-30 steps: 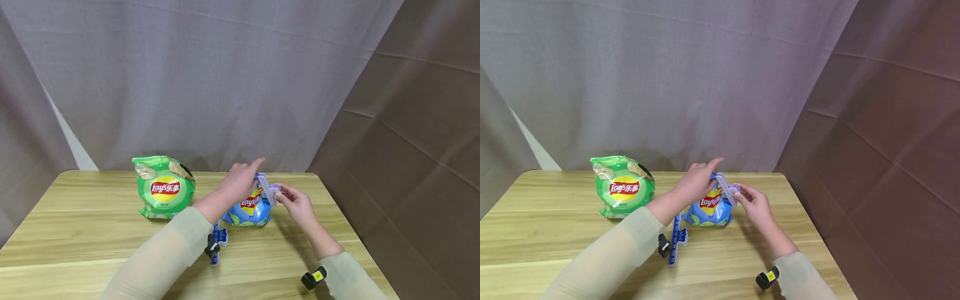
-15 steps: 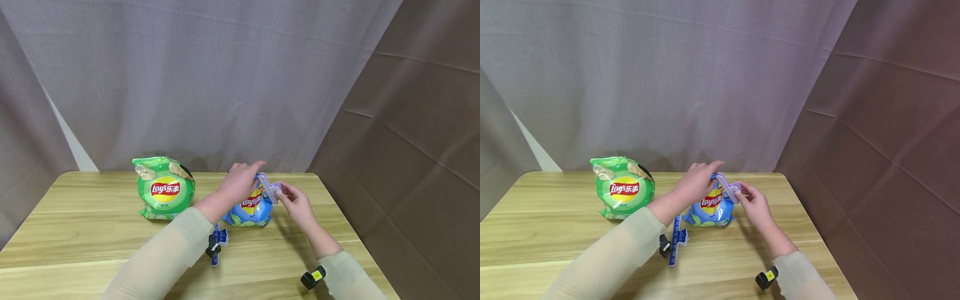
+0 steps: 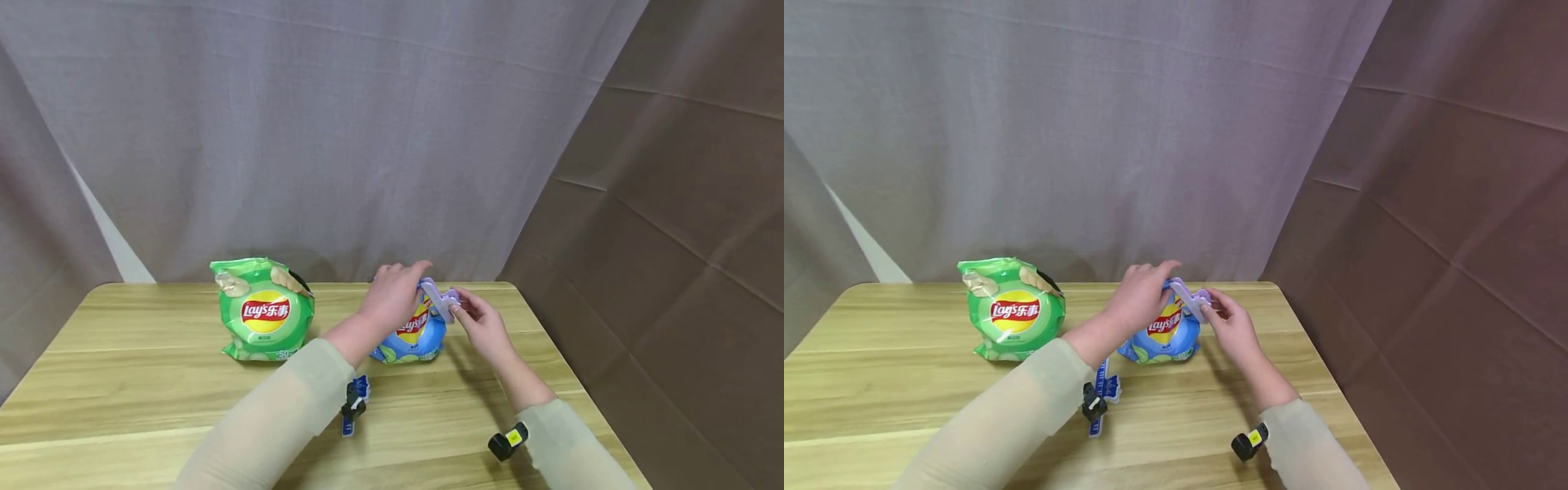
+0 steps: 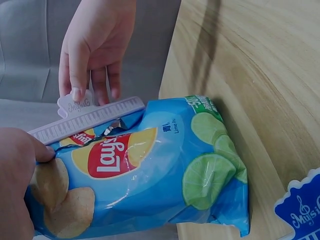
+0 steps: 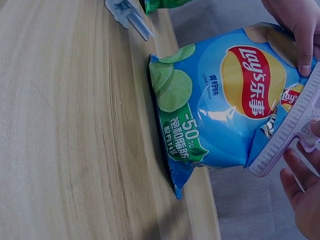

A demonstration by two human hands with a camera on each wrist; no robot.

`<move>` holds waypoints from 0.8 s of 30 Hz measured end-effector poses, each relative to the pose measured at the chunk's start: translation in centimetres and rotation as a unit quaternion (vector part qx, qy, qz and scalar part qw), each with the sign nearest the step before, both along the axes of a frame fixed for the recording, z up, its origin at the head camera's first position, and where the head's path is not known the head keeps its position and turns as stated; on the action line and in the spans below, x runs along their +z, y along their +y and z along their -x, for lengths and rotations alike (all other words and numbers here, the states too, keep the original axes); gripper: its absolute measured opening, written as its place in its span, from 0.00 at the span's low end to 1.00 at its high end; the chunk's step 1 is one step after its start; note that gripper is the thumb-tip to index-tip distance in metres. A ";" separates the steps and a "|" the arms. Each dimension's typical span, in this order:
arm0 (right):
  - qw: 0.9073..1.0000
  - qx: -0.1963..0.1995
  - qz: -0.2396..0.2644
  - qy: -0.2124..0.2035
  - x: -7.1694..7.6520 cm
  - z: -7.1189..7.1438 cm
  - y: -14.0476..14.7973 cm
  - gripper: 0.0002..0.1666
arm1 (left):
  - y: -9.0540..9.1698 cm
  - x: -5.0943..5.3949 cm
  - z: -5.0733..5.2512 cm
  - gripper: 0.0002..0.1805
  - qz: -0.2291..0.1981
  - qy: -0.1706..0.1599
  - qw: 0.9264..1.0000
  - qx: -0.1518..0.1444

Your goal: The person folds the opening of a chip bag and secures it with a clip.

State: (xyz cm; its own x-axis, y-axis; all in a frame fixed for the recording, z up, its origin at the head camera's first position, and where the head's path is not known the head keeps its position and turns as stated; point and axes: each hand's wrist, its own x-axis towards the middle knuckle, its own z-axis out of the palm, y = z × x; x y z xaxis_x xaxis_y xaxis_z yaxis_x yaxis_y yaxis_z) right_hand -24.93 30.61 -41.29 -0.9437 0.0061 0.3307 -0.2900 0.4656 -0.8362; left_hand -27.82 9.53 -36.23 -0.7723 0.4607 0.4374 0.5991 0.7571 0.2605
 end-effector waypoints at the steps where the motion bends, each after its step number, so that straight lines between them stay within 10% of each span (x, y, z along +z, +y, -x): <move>1: 1.000 0.003 0.000 0.003 -0.1 0.1 0.0 0.24 | 0.0 0.0 0.0 0.25 0.000 -0.002 1.000 0.002; 13: 1.000 0.015 -0.003 -0.008 1.8 -1.1 -1.2 0.24 | -0.4 -0.2 0.3 0.16 0.019 0.015 0.999 0.024; 24: 1.000 0.002 0.004 -0.020 -0.3 0.3 -0.1 0.26 | -1.3 -0.4 0.3 0.17 0.009 -0.002 1.000 0.026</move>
